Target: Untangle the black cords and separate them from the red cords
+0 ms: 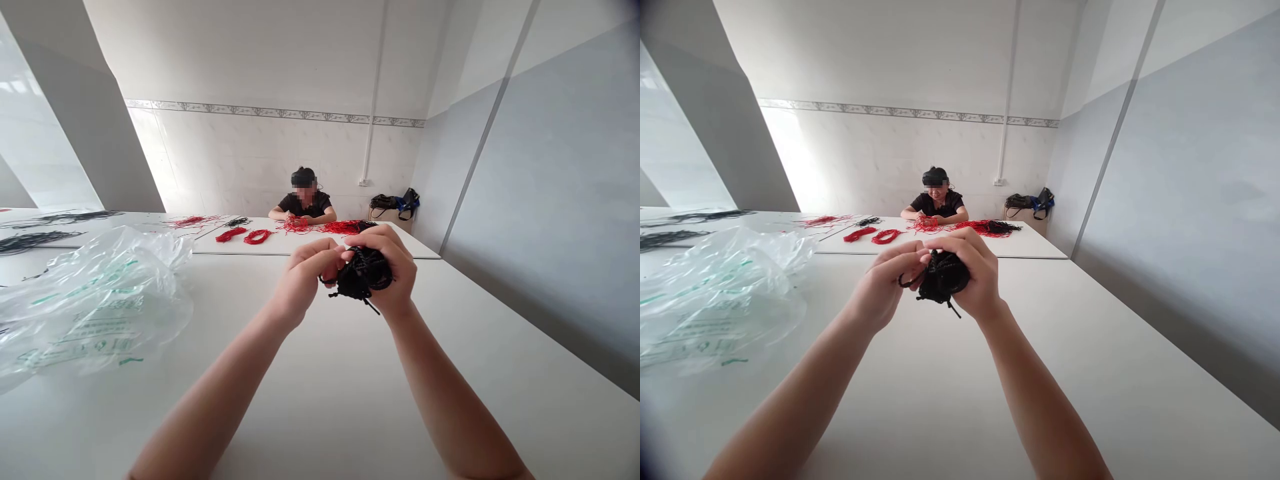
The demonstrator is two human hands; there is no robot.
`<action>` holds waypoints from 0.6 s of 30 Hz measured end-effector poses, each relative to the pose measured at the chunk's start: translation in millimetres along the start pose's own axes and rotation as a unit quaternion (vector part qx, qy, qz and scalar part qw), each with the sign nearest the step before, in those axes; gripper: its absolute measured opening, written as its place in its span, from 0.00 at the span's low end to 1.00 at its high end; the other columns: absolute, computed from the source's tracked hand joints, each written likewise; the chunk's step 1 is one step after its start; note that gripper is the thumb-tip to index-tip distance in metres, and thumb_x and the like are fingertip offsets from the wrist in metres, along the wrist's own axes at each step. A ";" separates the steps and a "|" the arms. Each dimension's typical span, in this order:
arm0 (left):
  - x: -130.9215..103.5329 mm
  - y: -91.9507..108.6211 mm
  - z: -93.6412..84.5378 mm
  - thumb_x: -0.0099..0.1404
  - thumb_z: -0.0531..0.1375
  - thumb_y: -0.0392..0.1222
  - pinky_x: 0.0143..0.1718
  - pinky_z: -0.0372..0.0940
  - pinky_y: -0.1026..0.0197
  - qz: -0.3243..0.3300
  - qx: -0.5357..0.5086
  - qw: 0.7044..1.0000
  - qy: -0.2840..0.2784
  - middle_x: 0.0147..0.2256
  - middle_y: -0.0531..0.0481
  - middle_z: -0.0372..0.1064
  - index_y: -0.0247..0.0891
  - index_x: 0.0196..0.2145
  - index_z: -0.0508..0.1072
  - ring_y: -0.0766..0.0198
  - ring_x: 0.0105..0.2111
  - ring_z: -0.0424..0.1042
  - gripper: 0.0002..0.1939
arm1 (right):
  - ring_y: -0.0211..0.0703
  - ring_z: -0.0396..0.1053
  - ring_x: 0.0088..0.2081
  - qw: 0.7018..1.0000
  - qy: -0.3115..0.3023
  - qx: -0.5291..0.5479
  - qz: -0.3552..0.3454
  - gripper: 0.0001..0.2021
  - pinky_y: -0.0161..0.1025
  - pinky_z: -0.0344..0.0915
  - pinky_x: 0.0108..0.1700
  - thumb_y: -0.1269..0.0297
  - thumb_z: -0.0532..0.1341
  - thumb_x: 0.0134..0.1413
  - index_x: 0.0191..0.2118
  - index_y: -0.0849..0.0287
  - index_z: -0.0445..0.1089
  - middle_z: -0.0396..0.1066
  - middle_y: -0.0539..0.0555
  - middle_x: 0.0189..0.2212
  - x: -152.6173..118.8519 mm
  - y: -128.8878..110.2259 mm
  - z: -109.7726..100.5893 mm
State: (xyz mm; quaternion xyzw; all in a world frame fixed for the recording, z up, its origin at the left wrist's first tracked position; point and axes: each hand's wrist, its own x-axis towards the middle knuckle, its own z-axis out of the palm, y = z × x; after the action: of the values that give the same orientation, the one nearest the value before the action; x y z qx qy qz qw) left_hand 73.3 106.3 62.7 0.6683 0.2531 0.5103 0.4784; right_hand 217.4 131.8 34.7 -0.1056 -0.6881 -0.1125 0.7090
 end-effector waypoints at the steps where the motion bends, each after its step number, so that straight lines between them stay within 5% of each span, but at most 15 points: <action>1: 0.6 -0.1 -1.2 0.63 0.58 0.43 0.25 0.49 0.65 -0.017 0.018 1.000 -0.016 0.19 0.57 0.53 0.36 0.21 0.60 0.70 0.21 0.54 0.16 | 0.41 0.69 0.35 1.000 0.000 -0.009 -0.007 0.08 0.41 0.68 0.38 0.73 0.61 0.55 0.39 0.55 0.71 0.69 0.52 0.33 0.9 1.5 -1.7; 7: 3.0 -9.5 -0.1 0.65 0.56 0.52 0.27 0.51 0.63 -0.047 0.123 0.991 -0.038 0.21 0.55 0.56 0.37 0.23 0.60 0.69 0.23 0.55 0.20 | 0.46 0.71 0.41 0.995 0.083 0.028 0.051 0.03 0.47 0.70 0.42 0.68 0.58 0.57 0.36 0.55 0.68 0.70 0.54 0.36 3.2 6.6 -2.1; 11: 4.9 -13.3 0.5 0.65 0.54 0.48 0.28 0.52 0.61 -0.076 0.103 0.988 -0.081 0.19 0.55 0.55 0.37 0.21 0.58 0.68 0.23 0.55 0.18 | 0.44 0.74 0.39 0.979 0.060 0.136 0.140 0.04 0.45 0.73 0.40 0.66 0.56 0.60 0.41 0.54 0.66 0.72 0.52 0.37 0.7 3.0 1.2; 14: 5.8 -13.3 -1.7 0.64 0.55 0.47 0.28 0.53 0.61 -0.083 0.123 0.985 -0.091 0.21 0.54 0.55 0.37 0.22 0.60 0.67 0.24 0.56 0.16 | 0.42 0.74 0.32 0.978 0.035 0.133 0.155 0.08 0.42 0.73 0.35 0.65 0.59 0.58 0.43 0.53 0.70 0.71 0.49 0.29 -0.6 1.0 -3.2; 18: 7.5 -13.6 -1.4 0.63 0.56 0.50 0.30 0.56 0.61 -0.083 0.159 0.981 -0.075 0.22 0.54 0.57 0.38 0.24 0.62 0.66 0.25 0.58 0.15 | 0.42 0.73 0.34 0.974 0.015 0.131 0.183 0.09 0.42 0.73 0.35 0.66 0.62 0.53 0.42 0.53 0.72 0.72 0.49 0.32 1.3 2.9 -11.1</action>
State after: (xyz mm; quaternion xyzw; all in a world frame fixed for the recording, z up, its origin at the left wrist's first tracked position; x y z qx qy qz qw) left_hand 76.7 118.6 53.9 0.7492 0.3489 0.3704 0.4240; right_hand 228.9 131.2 35.7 -0.1341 -0.6554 0.1085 0.7353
